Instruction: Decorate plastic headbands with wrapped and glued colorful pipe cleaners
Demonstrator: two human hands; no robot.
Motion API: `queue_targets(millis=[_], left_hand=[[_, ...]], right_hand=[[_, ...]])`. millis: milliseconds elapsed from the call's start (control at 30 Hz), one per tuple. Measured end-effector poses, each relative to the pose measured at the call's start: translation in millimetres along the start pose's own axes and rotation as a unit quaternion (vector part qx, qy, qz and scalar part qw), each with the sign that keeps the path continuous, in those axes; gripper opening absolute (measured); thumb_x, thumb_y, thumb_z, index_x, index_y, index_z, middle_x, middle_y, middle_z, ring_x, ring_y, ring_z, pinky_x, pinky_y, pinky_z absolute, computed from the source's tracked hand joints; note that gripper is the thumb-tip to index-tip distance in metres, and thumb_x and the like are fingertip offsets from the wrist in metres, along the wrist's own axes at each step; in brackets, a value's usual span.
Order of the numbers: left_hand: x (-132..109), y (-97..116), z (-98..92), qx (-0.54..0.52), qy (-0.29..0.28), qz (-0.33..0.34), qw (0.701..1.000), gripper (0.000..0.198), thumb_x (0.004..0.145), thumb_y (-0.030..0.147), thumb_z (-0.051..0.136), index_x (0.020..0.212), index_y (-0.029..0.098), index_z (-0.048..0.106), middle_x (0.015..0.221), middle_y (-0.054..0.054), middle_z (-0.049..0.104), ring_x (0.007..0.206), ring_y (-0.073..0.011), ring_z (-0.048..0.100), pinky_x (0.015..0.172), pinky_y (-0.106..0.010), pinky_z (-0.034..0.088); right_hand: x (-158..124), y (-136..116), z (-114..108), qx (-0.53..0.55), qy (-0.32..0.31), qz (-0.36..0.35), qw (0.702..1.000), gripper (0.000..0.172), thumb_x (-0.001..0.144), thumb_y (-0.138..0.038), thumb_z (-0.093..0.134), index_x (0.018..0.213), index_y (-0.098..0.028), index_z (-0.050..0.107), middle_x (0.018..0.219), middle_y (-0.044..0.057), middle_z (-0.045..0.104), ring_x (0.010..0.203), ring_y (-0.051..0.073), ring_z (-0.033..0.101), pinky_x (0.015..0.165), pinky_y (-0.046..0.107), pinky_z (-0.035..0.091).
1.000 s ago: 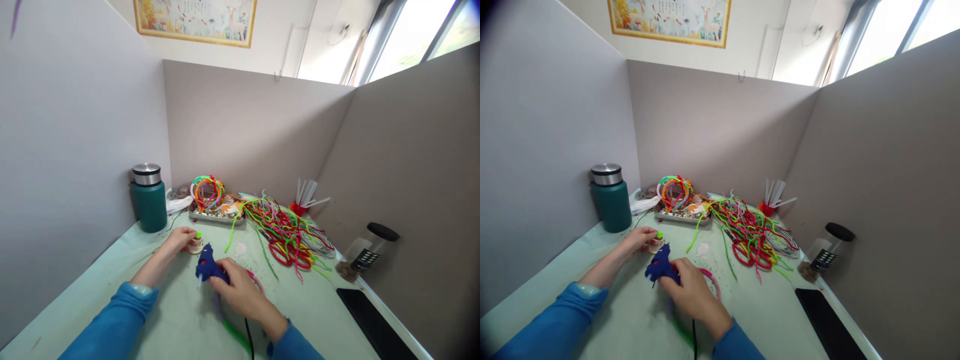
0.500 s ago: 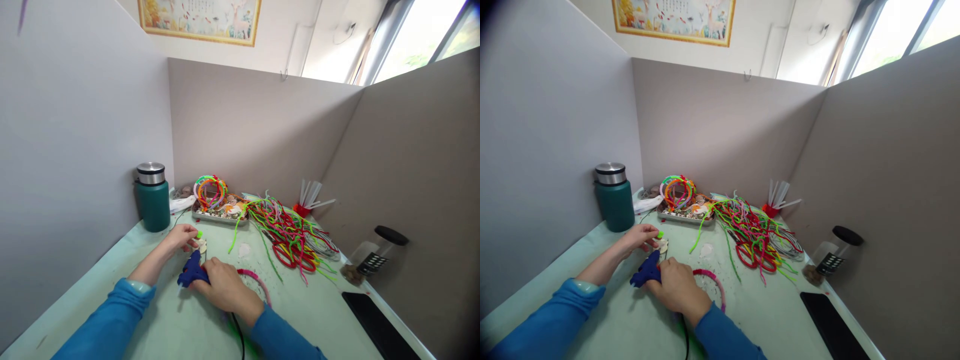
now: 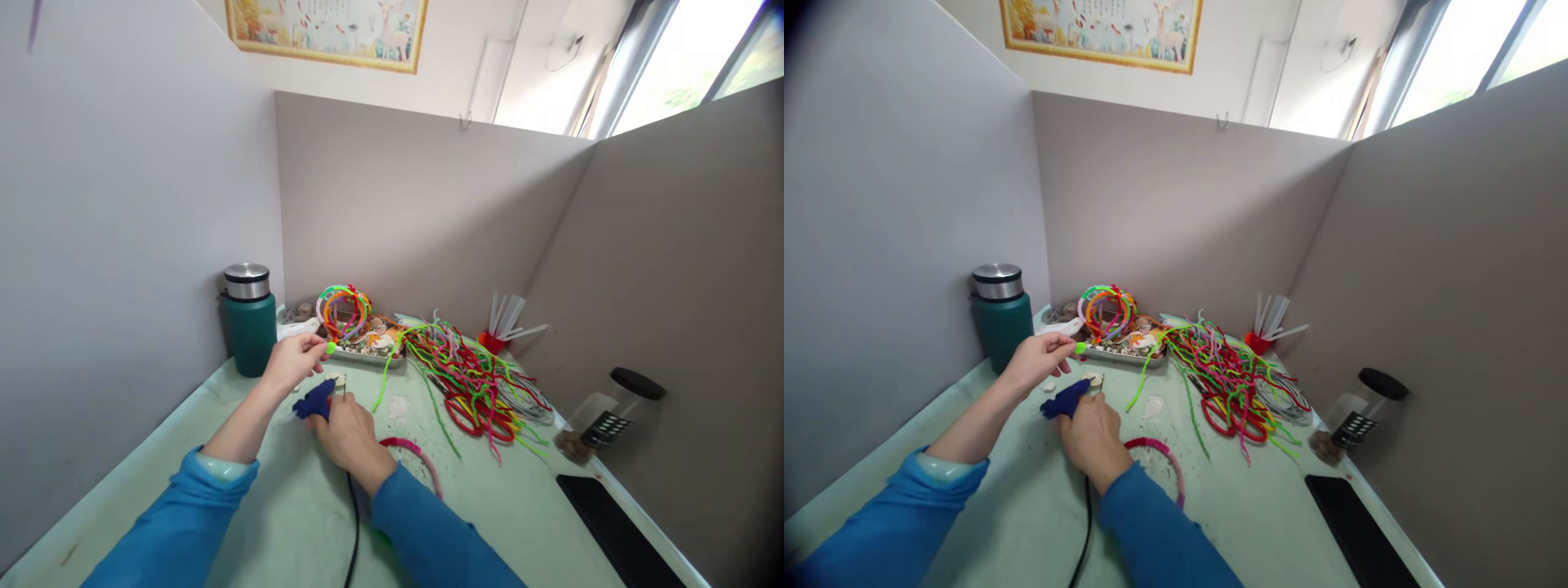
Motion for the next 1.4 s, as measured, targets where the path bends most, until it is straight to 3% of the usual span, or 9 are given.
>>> queue_targets(millis=[167, 233, 433, 500, 600, 733, 900, 1133, 1400], left_hand=[[-15.4, 19.6, 23.1, -0.072, -0.035, -0.004, 0.997, 0.024, 0.07, 0.038, 0.057, 0.076, 0.016, 0.059, 0.053, 0.002, 0.06, 0.045, -0.0111, 0.057, 0.041, -0.018, 0.04], [-22.6, 18.6, 37.4, -0.11, -0.062, -0.022, 0.992, 0.024, 0.069, 0.038, 0.058, 0.076, 0.015, 0.057, 0.048, 0.003, 0.057, 0.045, -0.011, 0.056, 0.041, -0.018, 0.039], [-45.8, 13.2, 108.4, -0.091, -0.21, -0.037, 0.973, 0.021, 0.068, 0.036, 0.056, 0.071, 0.015, 0.058, 0.049, 0.003, 0.057, 0.045, -0.0111, 0.055, 0.039, -0.019, 0.038], [-49.0, 8.8, 128.3, -0.066, -0.234, -0.028, 0.97, 0.02, 0.068, 0.035, 0.054, 0.069, 0.016, 0.058, 0.05, 0.002, 0.057, 0.046, -0.0122, 0.056, 0.04, -0.02, 0.038], [-48.8, 0.5, 144.1, -0.01, -0.233, -0.003, 0.972, 0.02, 0.071, 0.035, 0.051, 0.07, 0.017, 0.059, 0.049, 0.003, 0.056, 0.047, -0.0135, 0.057, 0.041, -0.021, 0.039], [-47.1, -2.6, 142.4, 0.068, -0.201, 0.041, 0.976, 0.021, 0.075, 0.035, 0.049, 0.071, 0.018, 0.061, 0.05, 0.003, 0.059, 0.049, -0.0134, 0.058, 0.049, -0.022, 0.039], [-44.0, 17.4, 132.0, 0.167, -0.158, 0.134, 0.964, 0.02, 0.077, 0.031, 0.049, 0.074, 0.021, 0.065, 0.073, -0.001, 0.069, 0.067, -0.0143, 0.06, 0.06, -0.022, 0.038], [-39.1, 31.2, 137.8, 0.17, -0.154, 0.16, 0.96, 0.021, 0.079, 0.029, 0.047, 0.075, 0.02, 0.065, 0.074, -0.001, 0.069, 0.067, -0.014, 0.058, 0.061, -0.022, 0.037], [-47.6, 29.3, 140.4, 0.135, -0.169, 0.171, 0.961, 0.022, 0.079, 0.03, 0.046, 0.075, 0.02, 0.064, 0.074, -0.001, 0.068, 0.067, -0.0154, 0.058, 0.062, -0.022, 0.039]], right_hand=[[0.0, -2.3, -13.0, -0.018, 0.032, -0.009, 0.999, 0.037, 0.082, -0.044, 0.051, 0.102, -0.014, 0.061, 0.098, 0.014, 0.062, 0.085, 0.027, 0.062, 0.07, 0.036, 0.045], [-9.1, 17.9, -28.9, -0.027, 0.057, -0.021, 0.998, 0.028, 0.085, -0.037, 0.048, 0.095, -0.017, 0.064, 0.093, 0.012, 0.064, 0.083, 0.024, 0.061, 0.07, 0.033, 0.043], [-40.6, 125.7, -63.2, -0.007, 0.058, 0.021, 0.998, 0.018, 0.084, -0.027, 0.051, 0.08, -0.019, 0.067, 0.081, 0.006, 0.067, 0.078, 0.018, 0.06, 0.064, 0.026, 0.037], [-49.3, 140.6, -58.2, 0.011, 0.032, -0.002, 0.999, 0.014, 0.08, -0.031, 0.057, 0.078, -0.02, 0.066, 0.079, 0.003, 0.066, 0.075, 0.017, 0.06, 0.062, 0.024, 0.036], [-60.1, 144.1, -50.2, 0.003, 0.051, -0.023, 0.998, 0.012, 0.076, -0.033, 0.062, 0.079, -0.021, 0.064, 0.08, 0.002, 0.065, 0.074, 0.016, 0.058, 0.061, 0.024, 0.035], [-66.4, 135.2, -45.1, -0.016, 0.093, -0.028, 0.995, 0.005, 0.078, -0.025, 0.058, 0.077, -0.021, 0.06, 0.08, 0.002, 0.063, 0.073, 0.016, 0.057, 0.061, 0.024, 0.034], [-65.1, 136.2, -59.6, 0.068, 0.146, -0.024, 0.987, 0.006, 0.082, -0.024, 0.052, 0.078, -0.02, 0.054, 0.073, 0.0, 0.06, 0.065, 0.014, 0.054, 0.059, 0.022, 0.034], [-69.3, 147.3, -77.0, 0.141, 0.232, -0.009, 0.962, 0.01, 0.083, -0.024, 0.05, 0.076, -0.018, 0.053, 0.071, 0.001, 0.059, 0.063, 0.013, 0.053, 0.056, 0.022, 0.034], [-74.8, 141.2, -78.7, 0.17, 0.244, -0.027, 0.954, 0.01, 0.083, -0.023, 0.049, 0.076, -0.018, 0.055, 0.069, 0.0, 0.059, 0.061, 0.012, 0.052, 0.053, 0.021, 0.034]])
Point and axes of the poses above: each hand's wrist, its own x-axis towards the middle knuckle, its own z-axis out of the palm, y = z × x, the point moved 9 cm from there along x, towards the middle knuckle
